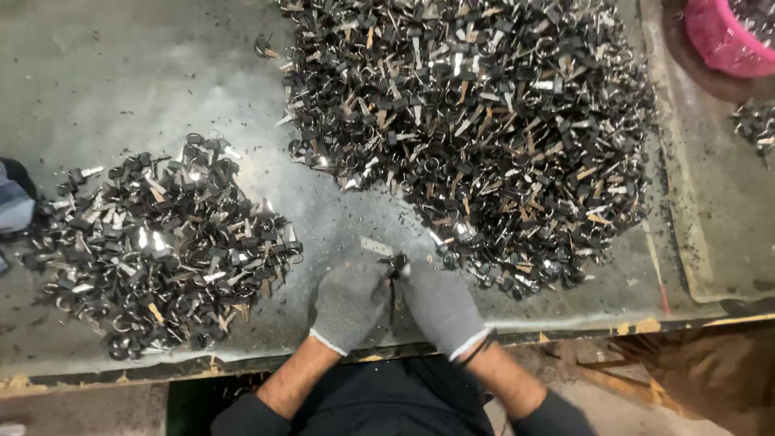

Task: The person, wearing gloves, picks small metal parts one at a time from a large pile on a workbench and places selected pieces into a separate pile beside it, continuously sorting through the heap.

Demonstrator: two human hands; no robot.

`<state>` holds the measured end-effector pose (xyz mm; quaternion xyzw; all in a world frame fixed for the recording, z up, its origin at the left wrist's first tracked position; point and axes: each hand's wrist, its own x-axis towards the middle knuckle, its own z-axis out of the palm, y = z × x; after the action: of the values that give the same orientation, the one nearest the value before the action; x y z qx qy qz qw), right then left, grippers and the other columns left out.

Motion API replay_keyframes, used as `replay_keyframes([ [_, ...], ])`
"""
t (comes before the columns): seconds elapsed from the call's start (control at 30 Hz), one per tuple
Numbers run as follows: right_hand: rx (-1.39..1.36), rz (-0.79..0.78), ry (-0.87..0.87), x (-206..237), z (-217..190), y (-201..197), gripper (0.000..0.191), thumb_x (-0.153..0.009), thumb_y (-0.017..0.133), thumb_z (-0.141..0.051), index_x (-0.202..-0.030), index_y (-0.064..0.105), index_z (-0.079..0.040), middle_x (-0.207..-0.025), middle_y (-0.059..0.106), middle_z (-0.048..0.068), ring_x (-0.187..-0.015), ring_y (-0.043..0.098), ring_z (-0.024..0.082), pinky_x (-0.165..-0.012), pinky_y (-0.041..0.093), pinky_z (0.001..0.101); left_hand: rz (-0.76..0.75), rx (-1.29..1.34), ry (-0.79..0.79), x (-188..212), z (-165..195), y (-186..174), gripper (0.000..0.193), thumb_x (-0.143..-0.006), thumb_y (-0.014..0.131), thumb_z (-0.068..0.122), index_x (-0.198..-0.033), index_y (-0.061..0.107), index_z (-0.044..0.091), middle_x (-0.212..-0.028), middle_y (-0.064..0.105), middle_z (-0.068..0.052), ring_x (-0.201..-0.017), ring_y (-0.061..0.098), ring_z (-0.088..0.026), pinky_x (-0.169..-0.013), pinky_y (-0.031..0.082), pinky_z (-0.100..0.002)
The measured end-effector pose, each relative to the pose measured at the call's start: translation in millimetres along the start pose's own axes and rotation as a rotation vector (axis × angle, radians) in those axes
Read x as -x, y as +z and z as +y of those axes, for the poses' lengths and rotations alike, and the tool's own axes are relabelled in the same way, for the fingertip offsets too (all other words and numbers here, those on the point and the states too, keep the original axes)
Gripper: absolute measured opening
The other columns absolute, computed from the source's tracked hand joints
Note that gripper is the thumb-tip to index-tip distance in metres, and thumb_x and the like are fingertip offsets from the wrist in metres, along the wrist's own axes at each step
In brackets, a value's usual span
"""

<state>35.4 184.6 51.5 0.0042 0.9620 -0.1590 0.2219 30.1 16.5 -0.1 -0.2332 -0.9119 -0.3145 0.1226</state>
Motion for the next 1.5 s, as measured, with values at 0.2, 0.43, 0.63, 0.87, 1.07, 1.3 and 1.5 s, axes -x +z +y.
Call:
replay_keyframes([
  [0.2,-0.012,0.016,-0.056,6,5,13,0.041,-0.102,0.052,-0.043,-0.117,0.057,-0.005,-0.074,0.072,0.019,-0.071,0.074,0.037,-0.064,0.059,0.0505,0.191,0.021,-0.001,3,0,-14,0.012,-0.082,0.076,0.017,-0.09,0.068,0.014,-0.078,0.065,-0.007,-0.071,0.064,-0.029,-0.065,0.049,-0.044],
  [0.43,0.11,0.086,-0.09,9,9,18,0.037,-0.094,0.059,-0.029,-0.122,0.056,-0.006,-0.08,0.075,0.016,-0.075,0.075,0.036,-0.084,0.052,0.0572,0.196,0.222,-0.149,-73,16,-4,0.026,-0.097,0.067,0.023,-0.118,0.071,0.009,-0.094,0.072,-0.006,-0.076,0.066,-0.019,-0.07,0.053,-0.039],
  [0.63,-0.025,0.136,-0.124,15,19,24,0.037,-0.094,0.062,-0.034,-0.116,0.057,-0.006,-0.087,0.073,0.018,-0.085,0.073,0.039,-0.078,0.056,0.0537,-0.32,-0.18,-0.185,-118,0,21,0.02,-0.104,0.062,0.028,-0.113,0.068,0.011,-0.096,0.07,-0.011,-0.087,0.066,-0.023,-0.078,0.053,-0.042],
  [0.87,-0.154,0.068,-0.064,15,40,34,0.035,-0.099,0.057,-0.032,-0.121,0.057,-0.005,-0.088,0.073,0.02,-0.084,0.073,0.038,-0.073,0.059,0.049,-0.073,0.243,-0.25,-38,9,5,0.034,-0.078,0.077,0.019,-0.109,0.071,0.007,-0.085,0.073,-0.01,-0.077,0.069,-0.026,-0.072,0.054,-0.043],
  [1.07,-0.202,0.165,-0.229,7,35,33,0.035,-0.095,0.061,-0.029,-0.119,0.06,-0.004,-0.092,0.073,0.022,-0.083,0.072,0.041,-0.07,0.057,0.0512,-0.087,0.196,-0.274,-22,5,-4,0.022,-0.076,0.081,0.022,-0.094,0.075,0.011,-0.087,0.074,-0.011,-0.082,0.07,-0.032,-0.074,0.054,-0.045],
  [1.3,-0.105,0.051,-0.267,-10,23,12,0.04,-0.094,0.064,-0.03,-0.118,0.056,0.0,-0.08,0.071,0.023,-0.075,0.071,0.043,-0.063,0.056,0.0529,-0.236,0.058,-0.121,-22,-9,-2,0.017,-0.078,0.071,0.017,-0.092,0.071,0.006,-0.09,0.071,-0.016,-0.089,0.068,-0.038,-0.078,0.053,-0.05],
  [1.5,0.194,0.177,-0.127,-2,-1,33,0.02,-0.099,0.053,-0.009,-0.117,0.058,0.0,-0.075,0.074,0.016,-0.067,0.075,0.03,-0.052,0.06,0.0406,-0.249,0.063,0.06,-20,-22,8,0.016,-0.082,0.069,0.012,-0.096,0.07,0.005,-0.089,0.07,-0.016,-0.09,0.069,-0.037,-0.082,0.053,-0.049],
])
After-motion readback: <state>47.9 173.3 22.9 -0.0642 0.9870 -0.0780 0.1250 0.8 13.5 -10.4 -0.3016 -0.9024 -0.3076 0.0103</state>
